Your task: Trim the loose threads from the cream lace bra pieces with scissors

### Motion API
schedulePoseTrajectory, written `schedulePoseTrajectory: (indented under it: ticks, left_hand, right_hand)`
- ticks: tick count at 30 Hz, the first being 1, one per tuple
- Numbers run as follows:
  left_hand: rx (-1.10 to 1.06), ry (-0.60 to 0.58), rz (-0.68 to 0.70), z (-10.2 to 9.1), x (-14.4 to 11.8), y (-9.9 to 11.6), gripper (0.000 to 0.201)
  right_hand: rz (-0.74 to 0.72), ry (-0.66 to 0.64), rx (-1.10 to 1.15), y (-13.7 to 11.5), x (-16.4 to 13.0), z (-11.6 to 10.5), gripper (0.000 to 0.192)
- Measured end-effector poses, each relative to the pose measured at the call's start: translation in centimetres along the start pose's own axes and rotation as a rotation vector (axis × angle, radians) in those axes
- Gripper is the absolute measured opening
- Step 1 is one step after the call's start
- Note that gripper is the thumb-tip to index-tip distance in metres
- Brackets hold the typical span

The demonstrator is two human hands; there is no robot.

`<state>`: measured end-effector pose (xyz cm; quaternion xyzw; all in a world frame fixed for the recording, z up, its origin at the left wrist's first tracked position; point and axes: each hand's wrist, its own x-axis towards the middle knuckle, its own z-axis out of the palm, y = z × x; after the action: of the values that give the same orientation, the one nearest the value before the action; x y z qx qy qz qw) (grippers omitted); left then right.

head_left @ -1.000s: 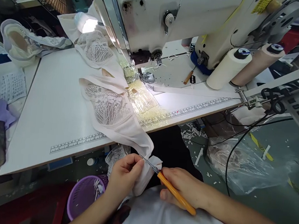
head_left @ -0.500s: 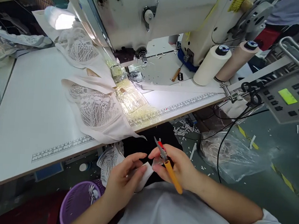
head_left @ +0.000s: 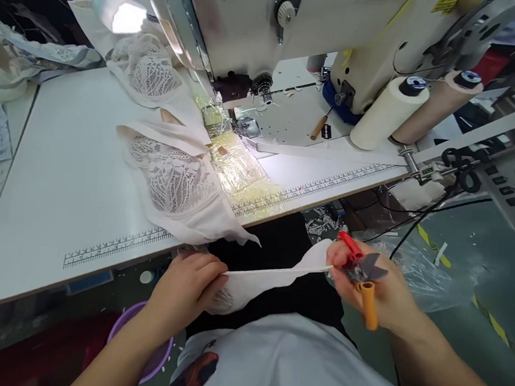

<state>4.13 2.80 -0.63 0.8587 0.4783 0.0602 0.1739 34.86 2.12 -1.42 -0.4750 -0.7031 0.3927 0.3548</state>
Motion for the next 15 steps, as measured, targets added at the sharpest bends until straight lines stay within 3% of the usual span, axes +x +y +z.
schedulePoseTrajectory:
  ticks: [4, 7, 11, 13, 15]
  left_hand:
    - [-0.07, -0.001, -0.048, -0.2, 0.0, 0.1, 0.029]
    - [-0.075, -0.018, -0.006, 0.1, 0.3, 0.7, 0.027]
    - [-0.004, -0.039, 0.049, 0.6, 0.8, 1.7, 0.028]
    - [0.028, -0.052, 0.075, 0.9, 0.9, 2.3, 0.028]
    - [0.067, -0.039, 0.116, 1.2, 1.1, 2.9, 0.026]
  right_hand:
    - [0.011, 0.054, -0.156, 1.1, -0.7, -0.6, 0.017]
    - [-0.024, 0.113, -0.324, 1.6, -0.4, -0.8, 0.014]
    - [-0.015, 0.138, -0.445, 0.9, 0.7, -0.1, 0.024]
    - [0.007, 0.046, -0.325, 0.1, 1.3, 1.4, 0.028]
    - [-0.001, -0.164, -0.143, -0.7, 2.0, 3.4, 0.022]
